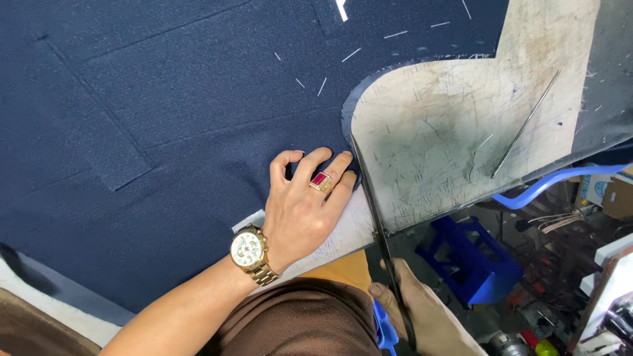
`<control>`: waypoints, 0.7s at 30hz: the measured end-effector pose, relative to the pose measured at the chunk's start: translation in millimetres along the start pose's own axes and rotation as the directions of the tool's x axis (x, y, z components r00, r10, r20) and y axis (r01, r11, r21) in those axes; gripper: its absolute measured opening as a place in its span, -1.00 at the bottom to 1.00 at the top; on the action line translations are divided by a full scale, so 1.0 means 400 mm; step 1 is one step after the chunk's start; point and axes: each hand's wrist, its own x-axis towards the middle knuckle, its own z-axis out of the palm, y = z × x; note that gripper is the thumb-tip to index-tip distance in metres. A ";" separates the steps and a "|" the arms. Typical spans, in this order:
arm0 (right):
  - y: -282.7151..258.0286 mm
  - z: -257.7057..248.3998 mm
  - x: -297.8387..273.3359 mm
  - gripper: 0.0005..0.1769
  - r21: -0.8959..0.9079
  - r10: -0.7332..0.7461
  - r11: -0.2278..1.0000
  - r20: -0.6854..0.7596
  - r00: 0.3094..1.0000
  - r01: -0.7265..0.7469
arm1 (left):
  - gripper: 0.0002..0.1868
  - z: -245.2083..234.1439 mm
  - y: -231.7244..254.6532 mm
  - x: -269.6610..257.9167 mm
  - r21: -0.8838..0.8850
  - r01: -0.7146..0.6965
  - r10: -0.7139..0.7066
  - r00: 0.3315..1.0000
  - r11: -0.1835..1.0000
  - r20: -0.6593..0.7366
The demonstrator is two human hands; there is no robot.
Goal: The person cuts along the edges of a dark blue fabric piece using shears on a work table. They then unfold the fabric, align it with another piece, and smooth it by hand.
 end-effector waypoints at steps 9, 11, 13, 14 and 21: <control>-0.013 0.001 -0.011 -0.72 0.061 -0.028 0.998 0.061 0.998 0.025 | -0.89 -0.012 -0.005 0.009 -0.041 -0.006 0.006 1.000 0.999 -0.013; -0.005 0.014 0.008 -0.40 -0.020 -0.082 0.996 0.029 0.996 0.083 | -0.91 -0.014 -0.007 0.008 -0.071 -0.004 0.004 1.000 0.997 -0.011; 0.000 0.027 0.008 -0.47 -0.009 -0.101 0.995 0.021 0.995 0.101 | -0.91 -0.016 -0.009 0.006 -0.081 -0.006 0.005 1.000 0.997 -0.004; 0.002 0.033 0.008 -0.54 0.000 -0.120 0.993 0.012 0.993 0.120 | -0.91 -0.017 -0.011 0.006 -0.090 -0.007 0.008 1.000 0.996 0.001; -0.026 0.060 -0.002 -0.68 0.133 -0.045 0.991 0.101 0.994 0.031 | -0.95 -0.024 -0.020 0.006 -0.121 -0.018 0.020 1.000 0.993 0.013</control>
